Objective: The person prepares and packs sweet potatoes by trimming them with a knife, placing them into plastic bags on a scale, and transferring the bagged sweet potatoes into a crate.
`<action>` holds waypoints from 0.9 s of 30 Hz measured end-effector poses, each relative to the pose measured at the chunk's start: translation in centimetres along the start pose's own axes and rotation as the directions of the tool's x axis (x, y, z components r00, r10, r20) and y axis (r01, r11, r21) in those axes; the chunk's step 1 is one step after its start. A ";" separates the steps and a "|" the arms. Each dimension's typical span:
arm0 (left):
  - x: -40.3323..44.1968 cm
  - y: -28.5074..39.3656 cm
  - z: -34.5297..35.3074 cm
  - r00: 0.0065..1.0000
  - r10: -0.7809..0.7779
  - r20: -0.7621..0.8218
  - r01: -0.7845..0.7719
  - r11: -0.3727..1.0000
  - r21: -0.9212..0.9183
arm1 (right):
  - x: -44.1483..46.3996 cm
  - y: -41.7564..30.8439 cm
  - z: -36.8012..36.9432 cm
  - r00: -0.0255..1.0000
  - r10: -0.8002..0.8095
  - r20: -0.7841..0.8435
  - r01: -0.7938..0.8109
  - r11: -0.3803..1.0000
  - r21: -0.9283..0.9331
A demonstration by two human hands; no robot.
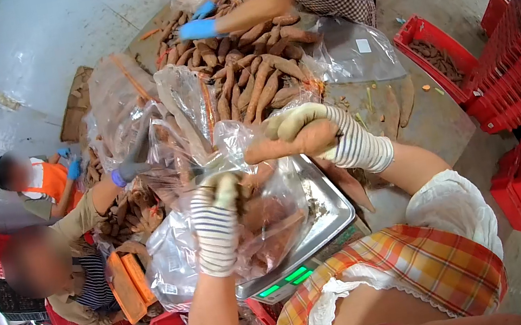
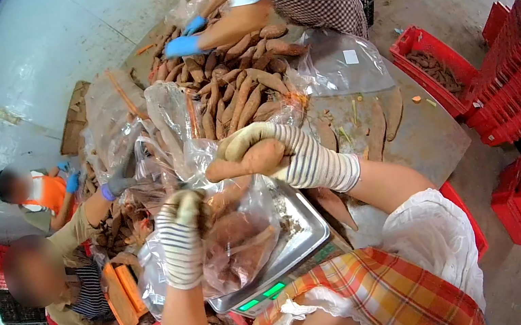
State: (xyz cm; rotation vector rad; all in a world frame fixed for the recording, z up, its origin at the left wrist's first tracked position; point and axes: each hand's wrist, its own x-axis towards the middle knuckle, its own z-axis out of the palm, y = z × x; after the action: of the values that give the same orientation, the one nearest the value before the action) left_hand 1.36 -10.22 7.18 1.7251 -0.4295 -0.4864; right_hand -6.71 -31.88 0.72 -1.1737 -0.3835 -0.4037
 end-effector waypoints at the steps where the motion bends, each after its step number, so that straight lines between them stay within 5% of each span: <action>1: 0.9 -0.6 -1.3 0.997 -0.062 -0.041 0.053 0.979 -0.196 | -0.1 -0.5 0.2 0.999 -0.044 0.006 0.044 0.997 -0.064; 4: 2.6 1.8 -3.5 0.919 -0.292 -0.265 0.111 0.837 -0.536 | -0.4 -4.2 1.7 0.928 0.198 -0.317 -0.211 0.978 -0.005; 5: 2.4 1.7 -3.6 0.916 -0.292 -0.276 0.107 0.839 -0.534 | -0.7 -3.4 0.8 0.925 0.156 -0.346 -0.176 0.984 -0.028; 7: 1.8 1.0 -3.7 0.965 -0.198 -0.171 0.124 0.922 -0.367 | -1.2 -3.0 -0.1 0.924 0.155 -0.349 -0.175 0.984 -0.026; 8: 1.7 0.5 -4.3 0.923 -0.377 -0.074 0.341 0.893 -0.292 | -1.5 -2.9 -0.3 0.921 0.154 -0.358 -0.177 0.984 -0.033; 11: 1.8 -1.3 -1.2 0.991 -0.085 0.104 0.069 0.987 0.148 | -2.2 -2.8 0.1 0.917 0.130 -0.378 -0.169 0.983 -0.070; 12: 2.4 -1.4 -0.6 0.973 -0.109 0.204 0.060 0.971 0.233 | -2.4 -2.9 0.2 0.923 0.131 -0.362 -0.170 0.982 -0.079; 15: 5.0 -2.9 2.0 0.976 -0.203 0.084 0.177 0.951 0.252 | -3.3 -2.5 0.5 0.939 0.055 -0.340 -0.152 0.952 -0.264; 18: 7.1 -3.5 3.2 0.915 -0.399 0.060 0.396 0.916 0.062 | -4.6 -2.9 0.7 0.932 0.086 -0.352 -0.195 0.938 -0.286; 20: 6.4 -1.1 2.2 0.980 -0.087 0.177 0.124 0.969 -0.213 | -5.7 -3.2 0.4 0.927 0.125 -0.353 -0.223 0.942 -0.251; 22: 5.3 1.7 0.1 0.978 0.132 0.159 -0.021 0.830 -0.558 | -7.0 -3.1 0.5 0.910 0.181 -0.372 -0.248 0.959 -0.140; 23: 4.9 2.1 -2.0 0.938 0.346 -0.022 -0.344 0.918 -0.197 | -7.1 -3.3 1.0 0.898 0.250 -0.363 -0.319 0.937 -0.144; 24: 4.1 2.5 -4.4 0.808 0.581 -0.098 -0.549 0.802 0.235 | -7.1 -3.5 1.6 0.896 0.263 -0.358 -0.329 0.935 -0.135; 25: 2.2 5.2 -6.4 0.907 0.364 -0.211 -0.412 0.871 -0.269 | -7.0 -3.4 2.3 0.871 0.376 -0.317 -0.448 0.873 -0.195; 26: 0.1 8.3 -8.2 0.973 0.111 -0.204 -0.225 0.663 -0.714 | -6.8 -3.2 3.2 0.828 0.487 -0.278 -0.553 0.791 -0.261; 27: -1.1 9.2 -10.5 0.975 0.166 -0.150 -0.222 0.635 -0.740 | -7.1 -1.6 3.8 0.860 0.459 -0.222 -0.510 0.789 -0.343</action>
State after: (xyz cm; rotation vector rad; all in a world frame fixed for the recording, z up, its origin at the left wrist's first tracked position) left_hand 5.92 -2.82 18.20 0.8555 -0.2918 -0.3673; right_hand -13.92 -28.12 -0.14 -1.5754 0.1333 -0.0966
